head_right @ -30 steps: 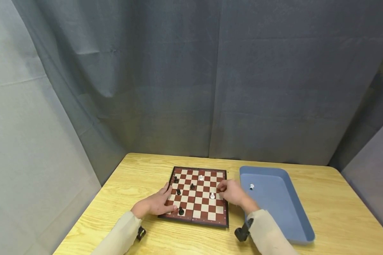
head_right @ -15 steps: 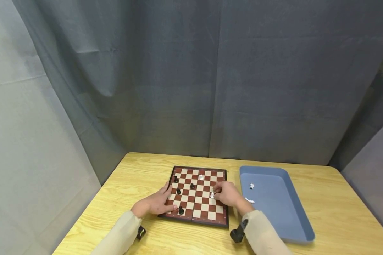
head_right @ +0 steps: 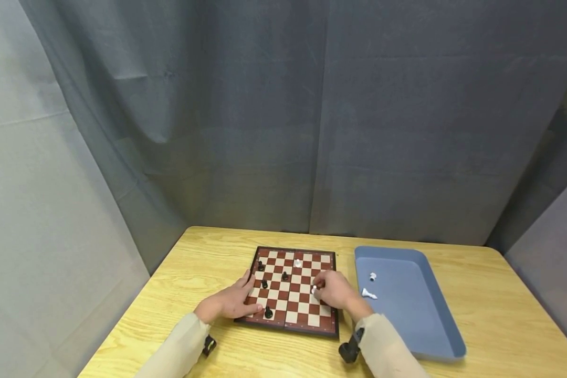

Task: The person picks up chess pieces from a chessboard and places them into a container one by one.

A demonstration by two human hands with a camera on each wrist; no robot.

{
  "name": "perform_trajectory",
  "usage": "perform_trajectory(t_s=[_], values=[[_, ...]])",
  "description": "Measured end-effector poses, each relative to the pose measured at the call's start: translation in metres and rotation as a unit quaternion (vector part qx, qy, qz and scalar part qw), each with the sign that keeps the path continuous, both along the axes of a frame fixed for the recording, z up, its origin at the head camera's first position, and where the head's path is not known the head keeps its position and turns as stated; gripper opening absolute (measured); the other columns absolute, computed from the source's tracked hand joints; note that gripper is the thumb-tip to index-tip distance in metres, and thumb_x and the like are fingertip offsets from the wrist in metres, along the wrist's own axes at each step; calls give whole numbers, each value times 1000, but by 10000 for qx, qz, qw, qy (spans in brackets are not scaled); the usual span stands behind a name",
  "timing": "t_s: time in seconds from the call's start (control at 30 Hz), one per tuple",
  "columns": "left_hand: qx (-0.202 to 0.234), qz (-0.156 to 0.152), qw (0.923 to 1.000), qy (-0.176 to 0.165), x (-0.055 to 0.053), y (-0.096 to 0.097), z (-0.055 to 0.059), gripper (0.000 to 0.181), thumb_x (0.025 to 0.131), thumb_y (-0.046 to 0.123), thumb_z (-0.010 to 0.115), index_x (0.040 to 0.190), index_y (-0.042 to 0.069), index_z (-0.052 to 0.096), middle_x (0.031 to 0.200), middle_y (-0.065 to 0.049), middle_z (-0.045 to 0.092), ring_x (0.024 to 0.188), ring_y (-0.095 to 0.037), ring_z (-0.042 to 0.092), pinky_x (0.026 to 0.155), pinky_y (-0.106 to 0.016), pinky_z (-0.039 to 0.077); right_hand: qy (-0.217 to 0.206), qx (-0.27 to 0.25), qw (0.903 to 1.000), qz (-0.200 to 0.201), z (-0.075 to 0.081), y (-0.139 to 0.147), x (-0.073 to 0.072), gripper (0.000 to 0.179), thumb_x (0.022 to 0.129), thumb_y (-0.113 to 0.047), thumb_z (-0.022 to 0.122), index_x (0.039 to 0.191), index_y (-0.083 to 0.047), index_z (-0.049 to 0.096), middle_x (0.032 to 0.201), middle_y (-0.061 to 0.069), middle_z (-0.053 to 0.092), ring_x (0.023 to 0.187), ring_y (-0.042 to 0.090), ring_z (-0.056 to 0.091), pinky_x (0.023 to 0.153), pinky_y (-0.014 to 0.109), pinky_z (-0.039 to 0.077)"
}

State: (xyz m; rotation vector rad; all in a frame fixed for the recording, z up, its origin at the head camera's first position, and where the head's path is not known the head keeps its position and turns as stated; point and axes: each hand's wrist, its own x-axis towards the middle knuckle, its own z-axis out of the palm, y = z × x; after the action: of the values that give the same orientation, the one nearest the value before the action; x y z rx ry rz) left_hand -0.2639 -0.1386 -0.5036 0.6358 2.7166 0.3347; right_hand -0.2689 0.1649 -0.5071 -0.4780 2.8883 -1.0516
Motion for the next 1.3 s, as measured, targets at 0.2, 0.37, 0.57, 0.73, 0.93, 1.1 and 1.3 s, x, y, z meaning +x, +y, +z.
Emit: perform_trajectory(t_s=[0.2, 0.37, 0.57, 0.73, 0.93, 1.1, 1.3], values=[[-30, -3, 10000, 31, 0, 0, 1, 91, 91, 62, 46, 152, 3, 13, 157, -16, 2, 141, -32, 17, 107, -47, 29, 123, 88, 9997, 186, -2, -2, -1, 14, 79, -4, 71, 93, -8, 70, 78, -4, 59, 67, 10, 53, 58, 30, 45], [-46, -32, 10000, 67, 1, 1, 1, 92, 90, 62, 47, 151, 1, 15, 156, -19, 3, 140, -34, 19, 106, -48, 30, 298, 206, 9990, 244, -5, -2, -1, 9, 81, -6, 71, 88, -11, 72, 75, -7, 59, 65, 8, 52, 56, 28, 45], [-23, -6, 10000, 54, 1, 2, 3, 92, 90, 62, 48, 151, 1, 15, 157, -18, 3, 140, -33, 19, 106, -47, 30, 377, 265, 9986, 257, -5, -2, -2, 7, 83, -7, 70, 86, -12, 72, 75, -7, 58, 64, 8, 52, 56, 28, 44], [0, -11, 10000, 48, 0, 3, 3, 92, 90, 62, 47, 151, 2, 15, 157, -18, 3, 140, -33, 19, 106, -48, 30, 426, 296, 9984, 234, -5, 0, -1, 6, 83, -8, 70, 87, -13, 72, 76, -6, 58, 65, 7, 52, 56, 26, 44], [9, 12, 10000, 16, 1, 3, 2, 92, 90, 62, 47, 152, 2, 14, 157, -18, 2, 140, -33, 19, 106, -48, 30, 358, 261, 9988, 227, -3, 1, 3, 6, 85, -7, 69, 88, -11, 72, 76, -6, 58, 64, 8, 51, 55, 26, 44], [18, 8, 10000, 41, 1, 4, 2, 92, 90, 62, 48, 152, 2, 15, 157, -17, 3, 140, -33, 20, 105, -49, 30, 297, 214, 9991, 216, 0, 4, 5, 9, 86, -6, 67, 90, -12, 73, 76, -6, 58, 62, 8, 50, 54, 26, 43], [35, -7, 10000, 29, 1, 3, 2, 92, 90, 62, 47, 152, 2, 15, 157, -17, 3, 140, -33, 19, 106, -49, 30, 390, 241, 9987, 217, 1, 7, 3, 9, 86, -6, 67, 88, -12, 73, 75, -7, 58, 62, 8, 49, 55, 27, 42]])
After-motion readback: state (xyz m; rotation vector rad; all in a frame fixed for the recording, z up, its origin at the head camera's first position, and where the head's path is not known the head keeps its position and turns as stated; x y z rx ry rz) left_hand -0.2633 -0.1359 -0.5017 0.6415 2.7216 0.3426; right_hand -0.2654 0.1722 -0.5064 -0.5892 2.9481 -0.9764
